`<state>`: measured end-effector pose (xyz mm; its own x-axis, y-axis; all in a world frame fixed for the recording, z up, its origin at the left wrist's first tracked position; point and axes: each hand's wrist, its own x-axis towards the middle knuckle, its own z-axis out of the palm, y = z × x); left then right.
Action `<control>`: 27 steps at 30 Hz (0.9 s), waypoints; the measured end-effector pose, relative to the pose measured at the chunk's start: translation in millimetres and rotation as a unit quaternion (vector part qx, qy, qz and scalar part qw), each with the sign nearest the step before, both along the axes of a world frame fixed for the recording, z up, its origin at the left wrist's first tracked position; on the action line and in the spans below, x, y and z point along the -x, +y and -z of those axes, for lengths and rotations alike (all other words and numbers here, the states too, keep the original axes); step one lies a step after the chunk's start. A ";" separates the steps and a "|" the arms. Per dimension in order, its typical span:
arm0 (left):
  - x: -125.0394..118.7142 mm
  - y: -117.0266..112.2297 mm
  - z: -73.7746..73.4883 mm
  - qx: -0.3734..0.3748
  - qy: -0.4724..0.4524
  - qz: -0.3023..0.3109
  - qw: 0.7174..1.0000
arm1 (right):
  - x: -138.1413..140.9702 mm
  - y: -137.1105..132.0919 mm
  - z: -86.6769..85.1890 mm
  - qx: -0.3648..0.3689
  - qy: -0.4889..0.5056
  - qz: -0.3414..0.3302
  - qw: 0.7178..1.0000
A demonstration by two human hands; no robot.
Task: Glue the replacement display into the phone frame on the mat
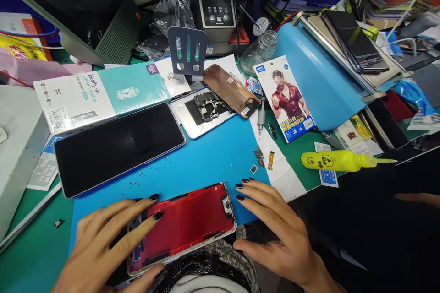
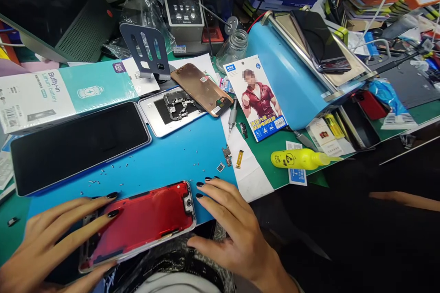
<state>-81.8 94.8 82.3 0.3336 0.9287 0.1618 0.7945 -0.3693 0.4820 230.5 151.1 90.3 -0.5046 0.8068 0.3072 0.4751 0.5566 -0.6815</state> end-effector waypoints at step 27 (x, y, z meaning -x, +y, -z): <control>-3.4 4.0 -5.0 0.000 0.028 0.004 1.000 | -4.1 -3.9 5.3 -0.024 -0.025 -0.052 0.998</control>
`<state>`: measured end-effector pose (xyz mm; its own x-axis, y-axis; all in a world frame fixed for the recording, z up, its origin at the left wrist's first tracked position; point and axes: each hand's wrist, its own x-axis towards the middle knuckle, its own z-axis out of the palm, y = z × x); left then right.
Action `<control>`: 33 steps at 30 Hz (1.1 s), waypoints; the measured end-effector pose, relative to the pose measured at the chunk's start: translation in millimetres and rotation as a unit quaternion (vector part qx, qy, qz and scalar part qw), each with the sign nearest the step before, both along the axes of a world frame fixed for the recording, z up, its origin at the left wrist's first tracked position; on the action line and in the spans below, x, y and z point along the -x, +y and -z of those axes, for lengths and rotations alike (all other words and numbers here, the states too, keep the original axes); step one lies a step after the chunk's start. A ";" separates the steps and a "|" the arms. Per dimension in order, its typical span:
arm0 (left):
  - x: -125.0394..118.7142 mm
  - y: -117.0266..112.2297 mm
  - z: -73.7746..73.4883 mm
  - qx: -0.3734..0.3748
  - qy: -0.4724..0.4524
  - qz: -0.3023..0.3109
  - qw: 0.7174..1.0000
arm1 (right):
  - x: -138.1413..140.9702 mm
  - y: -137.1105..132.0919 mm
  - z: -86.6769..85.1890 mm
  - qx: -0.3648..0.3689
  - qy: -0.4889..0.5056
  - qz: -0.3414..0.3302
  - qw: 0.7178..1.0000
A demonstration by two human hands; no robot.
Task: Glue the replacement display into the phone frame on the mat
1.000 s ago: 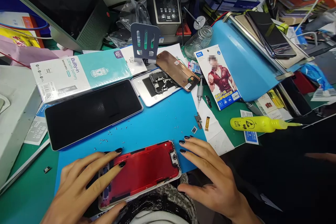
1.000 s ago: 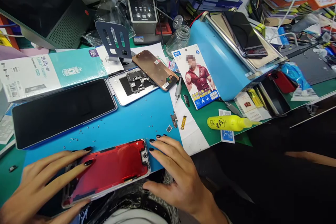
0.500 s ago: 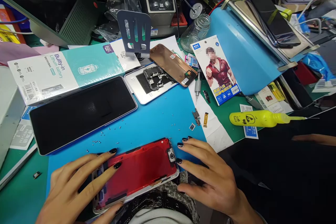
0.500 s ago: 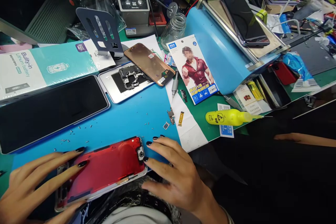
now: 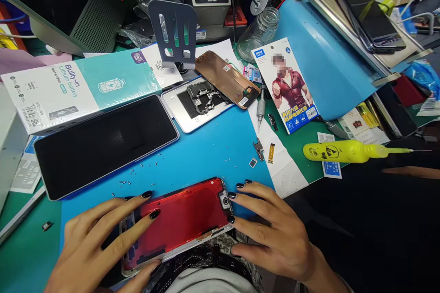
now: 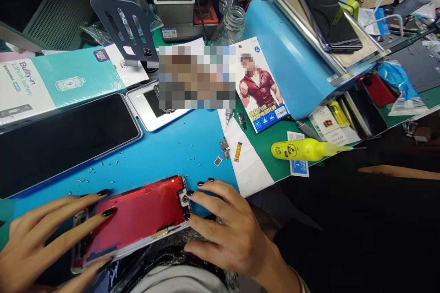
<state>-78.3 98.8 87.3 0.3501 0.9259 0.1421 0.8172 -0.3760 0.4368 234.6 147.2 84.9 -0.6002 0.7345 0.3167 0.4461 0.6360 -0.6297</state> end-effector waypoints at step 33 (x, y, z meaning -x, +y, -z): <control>5.2 -6.2 -0.2 0.016 0.006 -0.006 1.000 | -1.4 3.4 4.8 -0.012 0.085 0.033 0.996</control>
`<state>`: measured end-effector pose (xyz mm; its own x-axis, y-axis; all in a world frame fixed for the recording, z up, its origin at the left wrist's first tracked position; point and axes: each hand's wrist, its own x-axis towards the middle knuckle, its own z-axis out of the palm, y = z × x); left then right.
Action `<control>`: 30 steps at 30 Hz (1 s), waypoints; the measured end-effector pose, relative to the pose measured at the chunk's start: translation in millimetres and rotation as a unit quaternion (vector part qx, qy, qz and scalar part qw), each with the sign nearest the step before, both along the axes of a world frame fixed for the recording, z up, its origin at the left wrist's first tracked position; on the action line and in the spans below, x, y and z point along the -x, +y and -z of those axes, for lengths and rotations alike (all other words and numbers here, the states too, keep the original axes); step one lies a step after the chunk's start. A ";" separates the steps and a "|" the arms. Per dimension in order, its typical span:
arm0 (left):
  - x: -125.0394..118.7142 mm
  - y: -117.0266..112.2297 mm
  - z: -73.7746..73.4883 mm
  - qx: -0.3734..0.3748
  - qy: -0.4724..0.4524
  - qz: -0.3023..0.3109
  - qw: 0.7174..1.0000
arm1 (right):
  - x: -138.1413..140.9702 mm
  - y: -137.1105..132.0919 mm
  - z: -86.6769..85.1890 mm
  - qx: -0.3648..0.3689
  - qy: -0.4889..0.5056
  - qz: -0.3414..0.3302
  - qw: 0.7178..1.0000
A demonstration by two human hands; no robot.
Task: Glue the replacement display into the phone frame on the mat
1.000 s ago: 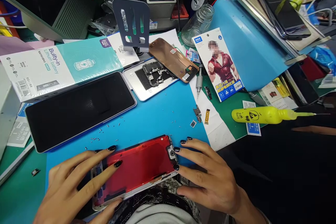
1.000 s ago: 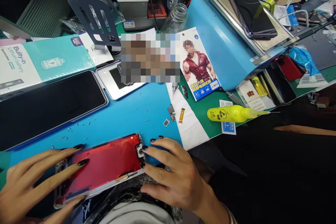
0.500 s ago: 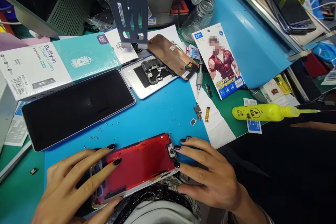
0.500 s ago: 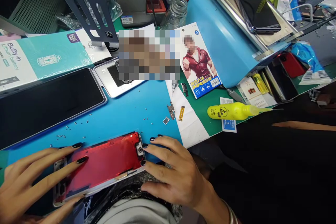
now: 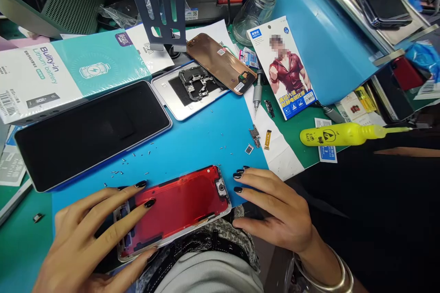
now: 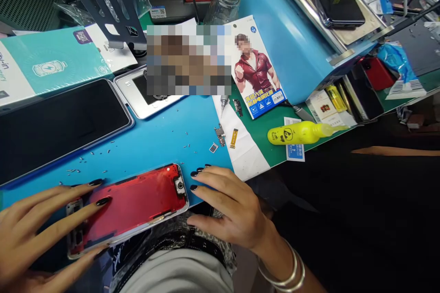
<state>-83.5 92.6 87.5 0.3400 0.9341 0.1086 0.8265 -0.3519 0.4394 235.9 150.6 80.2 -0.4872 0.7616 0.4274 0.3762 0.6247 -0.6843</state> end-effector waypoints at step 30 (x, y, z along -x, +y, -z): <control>0.8 4.1 0.2 -0.028 0.012 0.018 0.999 | 0.8 -2.1 2.7 -0.003 -0.016 -0.020 1.000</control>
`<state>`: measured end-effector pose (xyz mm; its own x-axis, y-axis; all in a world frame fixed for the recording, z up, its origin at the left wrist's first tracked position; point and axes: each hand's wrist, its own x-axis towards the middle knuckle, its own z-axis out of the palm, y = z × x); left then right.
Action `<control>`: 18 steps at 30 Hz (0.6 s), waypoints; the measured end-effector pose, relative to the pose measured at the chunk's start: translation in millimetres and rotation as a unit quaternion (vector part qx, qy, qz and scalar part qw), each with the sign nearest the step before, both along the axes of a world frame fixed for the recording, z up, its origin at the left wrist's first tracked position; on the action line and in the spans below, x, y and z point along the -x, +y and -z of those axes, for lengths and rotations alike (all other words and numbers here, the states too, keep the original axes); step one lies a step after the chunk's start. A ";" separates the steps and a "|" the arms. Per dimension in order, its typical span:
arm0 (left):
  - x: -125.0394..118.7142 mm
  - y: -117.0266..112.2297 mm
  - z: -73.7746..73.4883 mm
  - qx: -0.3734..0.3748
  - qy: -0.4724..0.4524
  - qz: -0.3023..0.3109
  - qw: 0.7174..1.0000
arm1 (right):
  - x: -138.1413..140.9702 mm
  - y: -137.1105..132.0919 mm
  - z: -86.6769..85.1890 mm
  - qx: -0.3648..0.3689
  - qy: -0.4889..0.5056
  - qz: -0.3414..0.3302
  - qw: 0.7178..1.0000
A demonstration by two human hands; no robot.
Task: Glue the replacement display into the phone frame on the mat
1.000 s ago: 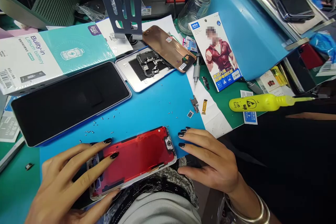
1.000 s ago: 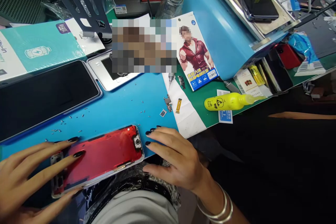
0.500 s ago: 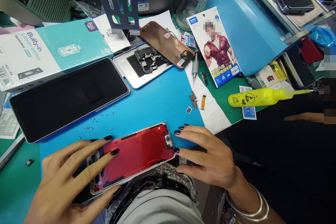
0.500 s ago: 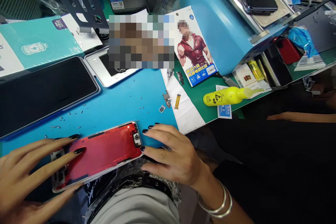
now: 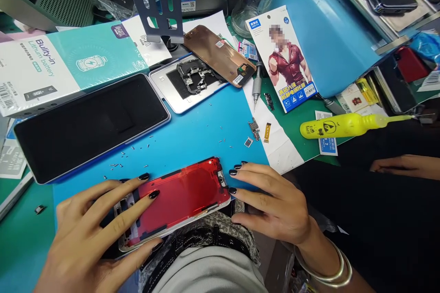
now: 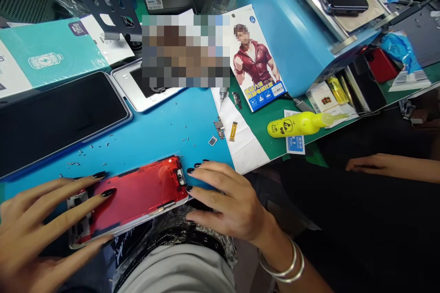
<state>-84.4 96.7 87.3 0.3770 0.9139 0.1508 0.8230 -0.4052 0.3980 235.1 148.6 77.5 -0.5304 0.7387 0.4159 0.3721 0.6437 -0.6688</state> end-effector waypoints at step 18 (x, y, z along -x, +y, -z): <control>0.8 -1.3 -1.3 0.019 -0.014 0.006 1.000 | 1.4 0.7 -2.7 -0.021 -0.036 -0.012 0.999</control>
<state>-85.1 95.3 88.6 0.3842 0.9145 0.1270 0.8069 -0.3994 0.4352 233.7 149.2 80.1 -0.5767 0.7087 0.4065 0.4025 0.6794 -0.6135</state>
